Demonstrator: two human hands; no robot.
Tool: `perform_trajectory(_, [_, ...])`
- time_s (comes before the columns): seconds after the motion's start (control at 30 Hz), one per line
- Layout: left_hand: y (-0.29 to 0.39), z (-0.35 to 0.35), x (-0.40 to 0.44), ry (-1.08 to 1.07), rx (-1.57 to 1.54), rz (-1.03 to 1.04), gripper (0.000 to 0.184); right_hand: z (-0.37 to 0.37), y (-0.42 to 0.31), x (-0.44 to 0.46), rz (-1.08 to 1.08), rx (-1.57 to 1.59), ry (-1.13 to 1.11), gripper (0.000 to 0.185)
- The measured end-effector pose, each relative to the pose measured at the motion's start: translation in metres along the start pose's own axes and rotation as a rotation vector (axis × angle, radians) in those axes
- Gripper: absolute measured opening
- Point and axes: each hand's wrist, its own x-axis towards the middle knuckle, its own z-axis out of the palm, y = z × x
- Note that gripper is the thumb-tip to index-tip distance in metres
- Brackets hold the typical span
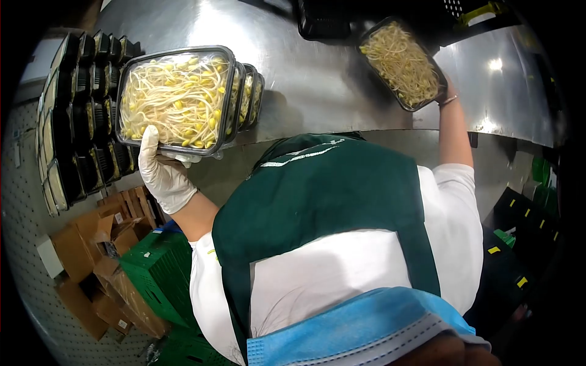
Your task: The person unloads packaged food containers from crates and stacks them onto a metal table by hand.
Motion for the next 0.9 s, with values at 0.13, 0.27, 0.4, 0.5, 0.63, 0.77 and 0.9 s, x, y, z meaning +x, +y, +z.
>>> perform_trajectory(0.13, [-0.001, 0.003, 0.000, 0.089, 0.010, 0.025, 0.043, -0.004, 0.017, -0.027, -0.119, -0.109, 0.654, 0.034])
perform_trajectory(0.27, [0.001, -0.001, -0.013, 0.151, 0.016, 0.094, 0.040, 0.056, 0.040, -0.077, -0.488, -1.240, 0.446, 0.073])
perform_trajectory(0.4, [-0.004, 0.003, -0.010, 0.205, 0.274, 0.128, 0.034, 0.138, 0.065, -0.122, -0.808, -2.050, 0.501, 0.086])
perform_trajectory(0.5, [-0.007, -0.007, -0.023, 0.067, 0.274, 0.086, 0.033, 0.147, 0.082, -0.108, -0.661, -2.272, 0.294, 0.082])
perform_trajectory(0.63, [0.009, -0.049, -0.034, -0.455, 0.238, 0.020, 0.039, 0.114, 0.071, -0.085, -1.043, -1.553, 0.330, 0.029])
perform_trajectory(0.77, [-0.004, -0.092, -0.031, -0.225, 0.387, -0.327, 0.036, 0.202, 0.005, -0.126, -0.986, -0.689, 0.206, 0.022])
perform_trajectory(0.9, [-0.059, -0.112, -0.006, -0.179, 0.280, -0.522, 0.038, 0.325, 0.004, -0.164, -1.673, -0.771, 0.067, 0.023])
